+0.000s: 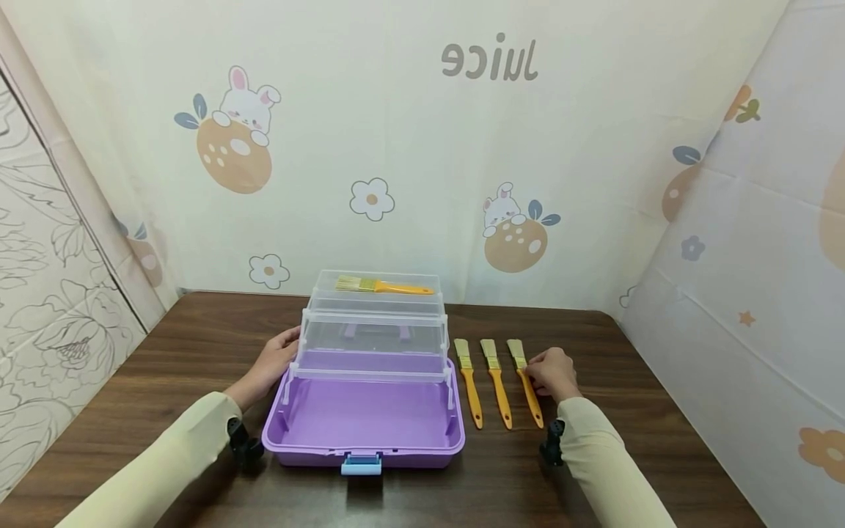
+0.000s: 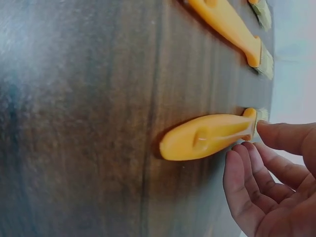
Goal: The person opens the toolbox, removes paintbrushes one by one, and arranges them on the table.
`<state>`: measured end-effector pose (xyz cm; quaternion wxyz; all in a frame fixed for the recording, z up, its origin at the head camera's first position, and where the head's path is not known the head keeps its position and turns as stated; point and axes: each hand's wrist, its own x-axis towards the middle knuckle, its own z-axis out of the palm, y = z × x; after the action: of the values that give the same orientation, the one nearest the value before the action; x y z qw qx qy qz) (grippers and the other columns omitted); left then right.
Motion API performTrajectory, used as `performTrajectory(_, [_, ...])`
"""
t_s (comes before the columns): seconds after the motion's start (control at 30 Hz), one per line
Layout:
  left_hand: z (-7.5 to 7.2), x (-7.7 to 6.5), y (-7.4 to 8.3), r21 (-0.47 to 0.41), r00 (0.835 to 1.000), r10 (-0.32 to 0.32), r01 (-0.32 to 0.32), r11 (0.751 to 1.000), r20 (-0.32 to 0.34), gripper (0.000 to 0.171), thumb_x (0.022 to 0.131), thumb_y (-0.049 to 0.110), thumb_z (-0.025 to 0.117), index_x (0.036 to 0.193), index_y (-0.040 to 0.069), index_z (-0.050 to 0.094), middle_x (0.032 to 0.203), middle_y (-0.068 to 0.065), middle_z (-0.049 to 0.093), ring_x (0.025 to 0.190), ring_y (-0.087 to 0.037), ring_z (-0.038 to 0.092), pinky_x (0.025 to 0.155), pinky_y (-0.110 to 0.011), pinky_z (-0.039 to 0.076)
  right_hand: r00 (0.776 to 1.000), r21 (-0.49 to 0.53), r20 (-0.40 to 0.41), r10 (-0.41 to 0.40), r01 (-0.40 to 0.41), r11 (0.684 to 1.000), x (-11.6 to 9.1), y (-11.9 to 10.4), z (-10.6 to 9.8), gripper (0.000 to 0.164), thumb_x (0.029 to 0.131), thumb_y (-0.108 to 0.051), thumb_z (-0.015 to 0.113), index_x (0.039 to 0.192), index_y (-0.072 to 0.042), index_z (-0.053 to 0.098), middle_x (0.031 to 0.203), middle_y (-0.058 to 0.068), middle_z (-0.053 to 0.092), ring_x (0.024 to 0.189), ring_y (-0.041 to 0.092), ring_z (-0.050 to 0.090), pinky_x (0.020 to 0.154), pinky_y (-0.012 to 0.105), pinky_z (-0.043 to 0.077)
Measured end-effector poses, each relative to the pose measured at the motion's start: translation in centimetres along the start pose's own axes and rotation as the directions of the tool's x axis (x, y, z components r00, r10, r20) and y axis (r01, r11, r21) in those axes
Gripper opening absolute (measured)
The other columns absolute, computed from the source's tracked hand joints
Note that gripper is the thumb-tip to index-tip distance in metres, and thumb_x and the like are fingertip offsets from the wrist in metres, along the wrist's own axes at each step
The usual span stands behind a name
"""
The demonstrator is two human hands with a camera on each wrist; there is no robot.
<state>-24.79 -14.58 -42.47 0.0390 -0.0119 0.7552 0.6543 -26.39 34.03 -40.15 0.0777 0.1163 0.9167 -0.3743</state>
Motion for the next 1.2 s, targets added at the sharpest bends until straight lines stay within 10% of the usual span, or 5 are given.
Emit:
performTrajectory(0.43, [0.0,-0.3,-0.1,0.035,0.992,0.125,-0.124,0.992,-0.008,0.058,0.097,0.026,0.046,0.138,-0.014,0.035,0.124,-0.032,0.051,0.11,-0.038,0.054,0.091,-0.045,0.048,1.0,0.012,0.002,0.014,-0.014,1.0,-0.2,-2.8,-1.7,0.033,0.09,-0.007,0.059,0.115,0.014,0.059,0.096,0.023,0.064,0.07,0.021,0.062,0.058,0.035,0.056])
performTrajectory(1.2, [0.3,0.2,0.3,0.066,0.997,0.063,-0.061,0.996,-0.034,0.048,0.099,0.009,0.042,0.139,-0.015,0.032,0.133,-0.034,0.044,0.119,-0.04,0.047,0.1,-0.046,0.041,0.976,-0.1,-0.034,-0.214,0.21,0.973,-0.2,-13.6,-3.5,0.028,0.091,-0.01,0.061,0.111,0.009,0.061,0.086,0.02,0.062,0.062,0.024,0.058,0.059,0.036,0.054])
